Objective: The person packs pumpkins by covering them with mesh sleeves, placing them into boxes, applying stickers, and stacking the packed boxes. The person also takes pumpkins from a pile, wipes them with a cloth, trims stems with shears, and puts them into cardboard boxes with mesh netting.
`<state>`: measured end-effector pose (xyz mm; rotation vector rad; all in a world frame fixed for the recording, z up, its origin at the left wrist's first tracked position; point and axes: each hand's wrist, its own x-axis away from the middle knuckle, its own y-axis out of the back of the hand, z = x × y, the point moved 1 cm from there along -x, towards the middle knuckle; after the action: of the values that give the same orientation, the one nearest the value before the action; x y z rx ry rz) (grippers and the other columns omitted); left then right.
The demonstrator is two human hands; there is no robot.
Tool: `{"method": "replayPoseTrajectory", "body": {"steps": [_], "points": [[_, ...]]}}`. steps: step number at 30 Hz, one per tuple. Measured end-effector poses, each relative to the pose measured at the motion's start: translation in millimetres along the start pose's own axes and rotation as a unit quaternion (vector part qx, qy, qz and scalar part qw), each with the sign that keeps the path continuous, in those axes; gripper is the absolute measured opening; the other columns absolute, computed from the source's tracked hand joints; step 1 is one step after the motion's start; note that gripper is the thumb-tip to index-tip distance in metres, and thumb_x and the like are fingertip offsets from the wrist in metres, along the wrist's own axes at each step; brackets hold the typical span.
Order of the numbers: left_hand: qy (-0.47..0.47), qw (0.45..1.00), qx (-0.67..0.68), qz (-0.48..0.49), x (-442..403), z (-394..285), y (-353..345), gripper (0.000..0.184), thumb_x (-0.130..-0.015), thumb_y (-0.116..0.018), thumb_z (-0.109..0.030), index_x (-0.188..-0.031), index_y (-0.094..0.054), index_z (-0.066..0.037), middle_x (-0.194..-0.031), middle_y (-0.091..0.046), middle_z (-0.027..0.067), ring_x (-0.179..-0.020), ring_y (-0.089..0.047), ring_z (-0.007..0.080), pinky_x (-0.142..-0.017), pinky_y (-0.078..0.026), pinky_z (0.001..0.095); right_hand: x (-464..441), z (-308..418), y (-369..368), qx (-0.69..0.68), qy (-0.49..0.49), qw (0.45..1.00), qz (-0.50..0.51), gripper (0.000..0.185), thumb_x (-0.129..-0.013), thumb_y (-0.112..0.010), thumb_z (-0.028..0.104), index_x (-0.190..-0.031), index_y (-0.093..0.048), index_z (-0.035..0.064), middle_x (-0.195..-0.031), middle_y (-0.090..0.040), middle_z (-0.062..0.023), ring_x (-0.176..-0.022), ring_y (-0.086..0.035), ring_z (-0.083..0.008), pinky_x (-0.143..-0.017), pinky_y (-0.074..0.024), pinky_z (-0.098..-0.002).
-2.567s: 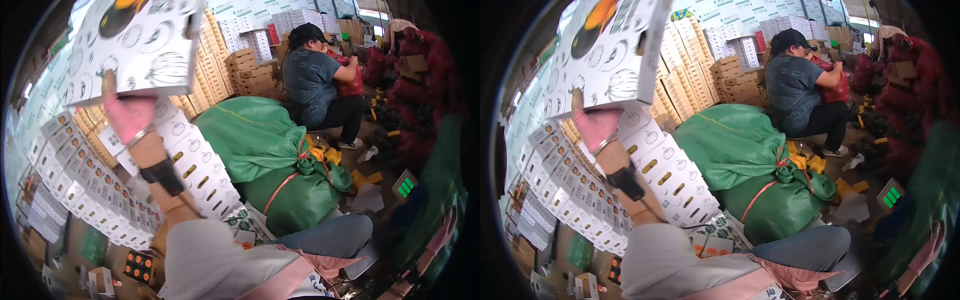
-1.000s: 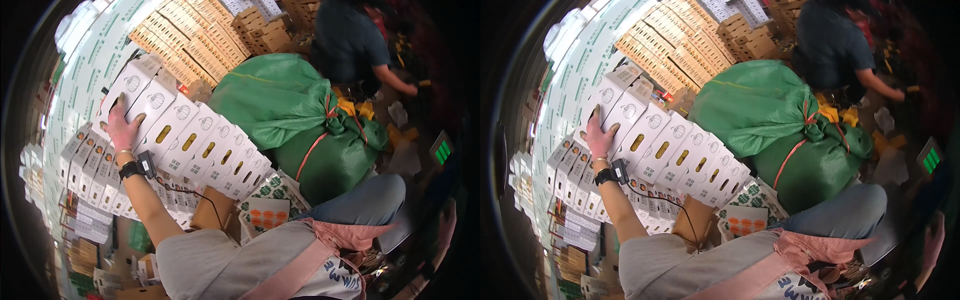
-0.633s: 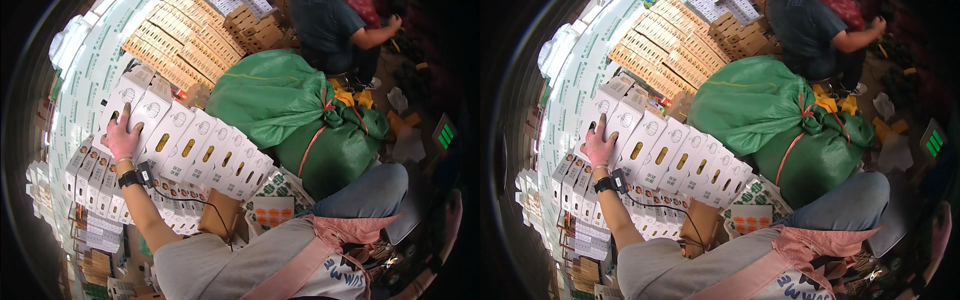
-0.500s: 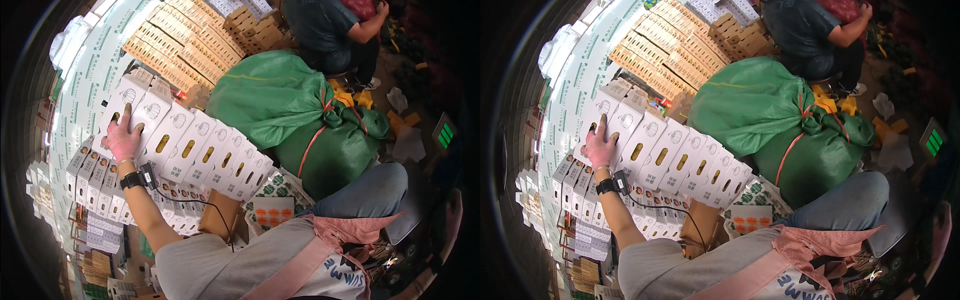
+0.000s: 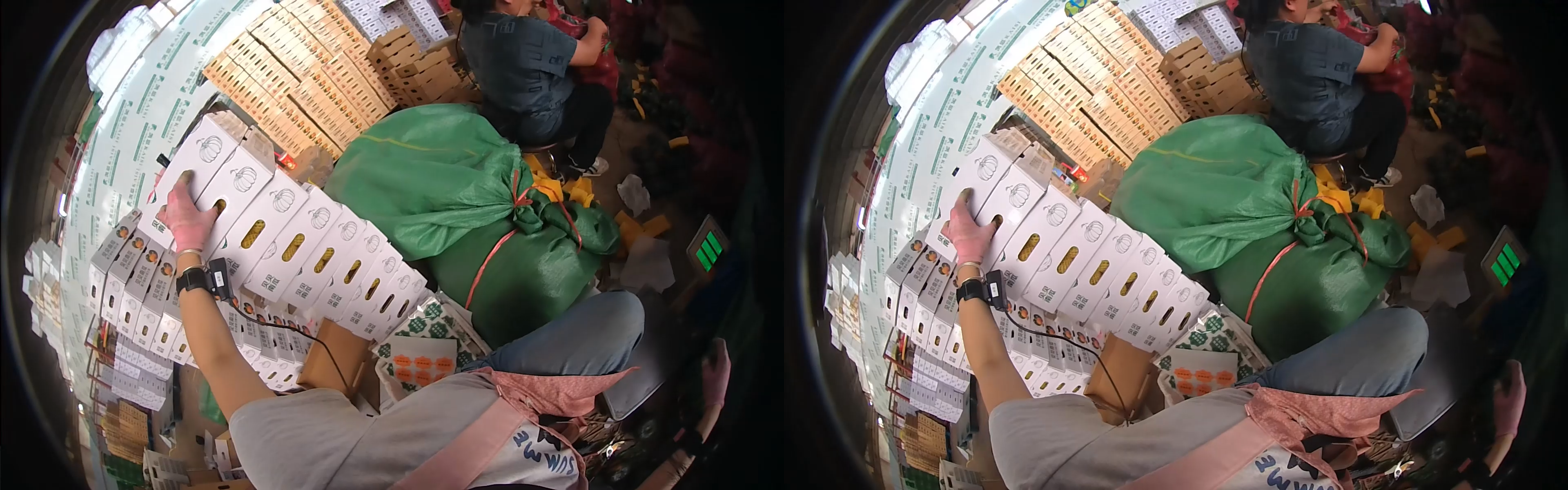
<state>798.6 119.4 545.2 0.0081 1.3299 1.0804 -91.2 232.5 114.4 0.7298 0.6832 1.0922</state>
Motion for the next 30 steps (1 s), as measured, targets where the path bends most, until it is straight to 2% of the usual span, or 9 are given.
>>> {"method": "replayPoseTrajectory", "body": {"steps": [3,9,13,16,19,22,23,27,30], "points": [[0.000,0.998,0.035,-0.051,-0.7,2.2,-9.3,0.082,-0.056,-0.083,-0.028,-0.127,-0.044,-0.016,-0.122,-0.055,0.0029,-0.114,-0.050,0.0204,-0.097,-0.027,0.0411,1.9,-0.2,-9.8,0.050,0.041,0.998,-0.017,0.059,-0.074,-0.061,-0.004,-0.131,-0.044,0.0000,-0.130,-0.050,-0.0151,-0.123,-0.045,-0.0282,-0.105,-0.0338,-0.0349],[-0.069,0.981,0.088,-0.157,5.0,17.0,-23.7,0.082,-0.051,-0.085,-0.029,-0.121,-0.047,-0.012,-0.119,-0.057,0.0036,-0.109,-0.052,0.0190,-0.095,-0.025,0.0392,-18.2,20.1,-38.1,0.023,0.053,0.998,0.033,0.060,-0.073,-0.061,-0.004,-0.130,-0.044,0.0007,-0.129,-0.050,-0.0154,-0.122,-0.046,-0.0293,-0.104,-0.0343,-0.0349],[-0.071,0.977,0.095,-0.177,6.1,21.5,-30.5,0.083,-0.055,-0.084,-0.026,-0.125,-0.042,-0.010,-0.123,-0.057,0.0050,-0.112,-0.051,0.0215,-0.098,-0.023,0.0389,-20.8,36.7,-64.0,0.057,0.119,0.991,0.038,0.061,-0.071,-0.063,-0.003,-0.129,-0.045,0.0017,-0.127,-0.051,-0.0153,-0.120,-0.047,-0.0299,-0.103,-0.0359,-0.0345],[-0.063,0.984,0.039,-0.159,6.0,19.9,-28.7,0.091,-0.056,-0.083,-0.026,-0.133,-0.036,-0.012,-0.122,-0.056,0.0061,-0.112,-0.051,0.0212,-0.098,-0.025,0.0416,-15.9,34.1,-75.0,0.061,0.111,0.990,0.063,0.064,-0.069,-0.063,-0.005,-0.130,-0.045,0.0042,-0.129,-0.050,-0.0147,-0.120,-0.047,-0.0296,-0.102,-0.0377,-0.0348],[-0.068,0.990,-0.057,-0.107,2.7,1.0,-16.0,0.099,-0.057,-0.083,-0.027,-0.141,-0.031,-0.019,-0.111,-0.059,0.0094,-0.104,-0.054,0.0226,-0.091,-0.032,0.0447,-3.9,6.2,-79.5,0.076,0.090,0.993,0.021,0.065,-0.069,-0.063,-0.005,-0.131,-0.044,0.0047,-0.129,-0.050,-0.0142,-0.122,-0.046,-0.0303,-0.103,-0.0367,-0.0357],[0.022,0.985,-0.166,0.049,0.5,-40.5,17.6,0.103,-0.064,-0.079,-0.026,-0.146,-0.017,-0.031,-0.107,-0.058,0.0134,-0.102,-0.055,0.0274,-0.086,-0.036,0.0470,9.2,-25.3,-78.9,0.143,0.089,0.986,-0.015,0.065,-0.071,-0.063,-0.003,-0.132,-0.043,0.0055,-0.130,-0.049,-0.0141,-0.123,-0.044,-0.0306,-0.103,-0.0358,-0.0365],[0.007,0.985,-0.159,0.072,-3.2,-35.9,17.5,0.104,-0.069,-0.076,-0.026,-0.146,-0.008,-0.037,-0.106,-0.058,0.0156,-0.099,-0.056,0.0306,-0.084,-0.037,0.0461,11.9,-30.3,-76.4,0.158,0.079,0.984,-0.017,0.064,-0.072,-0.063,-0.002,-0.132,-0.043,0.0060,-0.130,-0.049,-0.0141,-0.123,-0.044,-0.0307,-0.104,-0.0355,-0.0367],[-0.008,0.983,-0.164,0.084,-4.1,-40.1,24.2,0.099,-0.071,-0.074,-0.032,-0.146,-0.010,-0.036,-0.102,-0.059,0.0141,-0.097,-0.058,0.0285,-0.085,-0.037,0.0437,11.1,-46.4,-66.8,0.155,0.026,0.987,-0.024,0.063,-0.074,-0.063,0.000,-0.133,-0.042,0.0068,-0.131,-0.048,-0.0144,-0.124,-0.043,-0.0306,-0.104,-0.0349,-0.0372],[-0.012,0.982,-0.157,0.104,-12.5,-50.7,27.6,0.099,-0.070,-0.074,-0.034,-0.146,-0.011,-0.037,-0.100,-0.059,0.0137,-0.094,-0.059,0.0279,-0.085,-0.037,0.0431,9.0,-60.9,-64.9,0.165,0.046,0.985,-0.037,0.063,-0.074,-0.063,0.002,-0.133,-0.042,0.0064,-0.131,-0.048,-0.0145,-0.124,-0.043,-0.0308,-0.105,-0.0345,-0.0376]]}}
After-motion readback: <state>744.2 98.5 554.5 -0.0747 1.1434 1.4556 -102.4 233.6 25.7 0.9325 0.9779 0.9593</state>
